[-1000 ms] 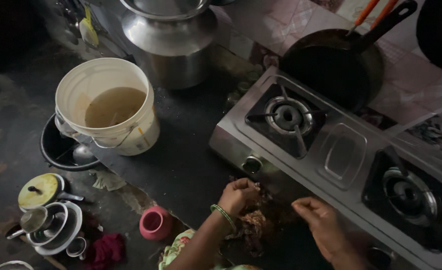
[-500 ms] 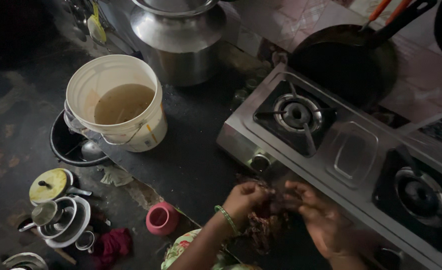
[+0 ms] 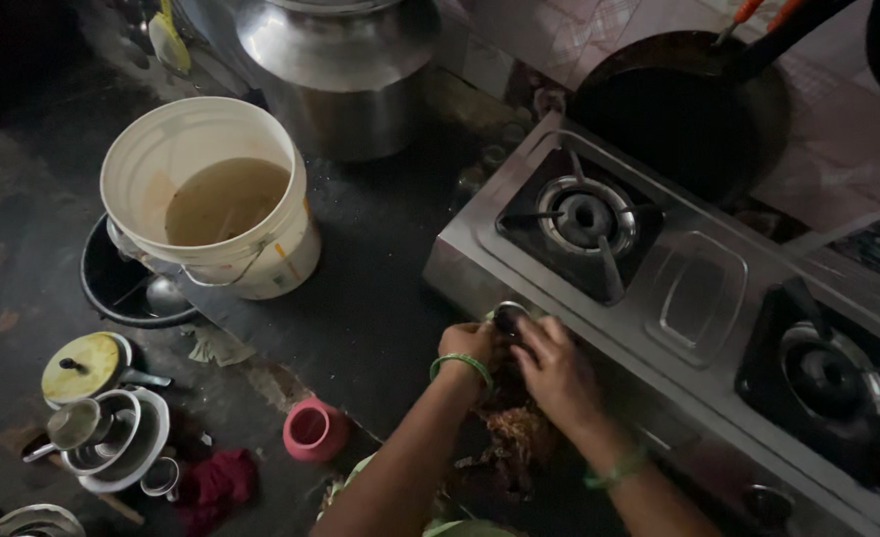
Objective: The person sits on the floor and scrubs the front panel and knobs of a gas stove with a cloth. They then dip the cloth into a bucket of water, wring it out, and continue scrubbing the stove surface and knobs. Finally, they pick up a small glass jar and wipe it with the cloth.
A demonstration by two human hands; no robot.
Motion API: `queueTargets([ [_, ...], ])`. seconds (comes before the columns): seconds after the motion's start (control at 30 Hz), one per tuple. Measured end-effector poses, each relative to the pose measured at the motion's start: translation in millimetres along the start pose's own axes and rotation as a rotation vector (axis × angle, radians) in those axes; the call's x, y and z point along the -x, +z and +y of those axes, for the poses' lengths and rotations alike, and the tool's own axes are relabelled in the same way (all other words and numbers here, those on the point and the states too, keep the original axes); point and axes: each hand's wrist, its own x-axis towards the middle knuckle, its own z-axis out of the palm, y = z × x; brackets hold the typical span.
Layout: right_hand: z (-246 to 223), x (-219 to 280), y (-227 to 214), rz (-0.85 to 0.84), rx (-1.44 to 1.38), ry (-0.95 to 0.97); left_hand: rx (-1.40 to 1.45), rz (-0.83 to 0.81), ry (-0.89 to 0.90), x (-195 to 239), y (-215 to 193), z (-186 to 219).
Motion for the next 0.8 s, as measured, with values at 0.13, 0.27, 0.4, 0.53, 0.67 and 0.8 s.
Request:
queueTargets([
  [0.13, 2.6, -8.8, 17.7, -0.161, 0.364, 0.032, -0.026, 0.103, -0.019, -13.9, 6.7, -6.6],
  [0.27, 7.0, -6.5, 26.3, -0.108, 0.366, 0.042, -0.046, 0.222, -0.026, -15.9, 13.9, -11.0],
  [0.4, 2.1, -4.3, 17.8, -0.006, 0.277, -0.065, -0.083, 0.258, -0.048, -17.4, 16.6, -21.4],
  [0.53, 2.8, -5.7, 18.0, 0.017, 0.232, -0.057, 0.101, 0.219, -0.053, -22.9, 17.2, -27.0],
  [0.67, 3.9, -5.8, 18.9, 0.061, 0.182, -0.088, 0.184, 0.209, -0.059, -21.4, 15.9, -26.7],
  [0.8, 1.7, -6.0, 17.4, 0.021, 0.2, -0.058, 0.244, 0.154, -0.08, -12.2, 12.1, -20.8],
])
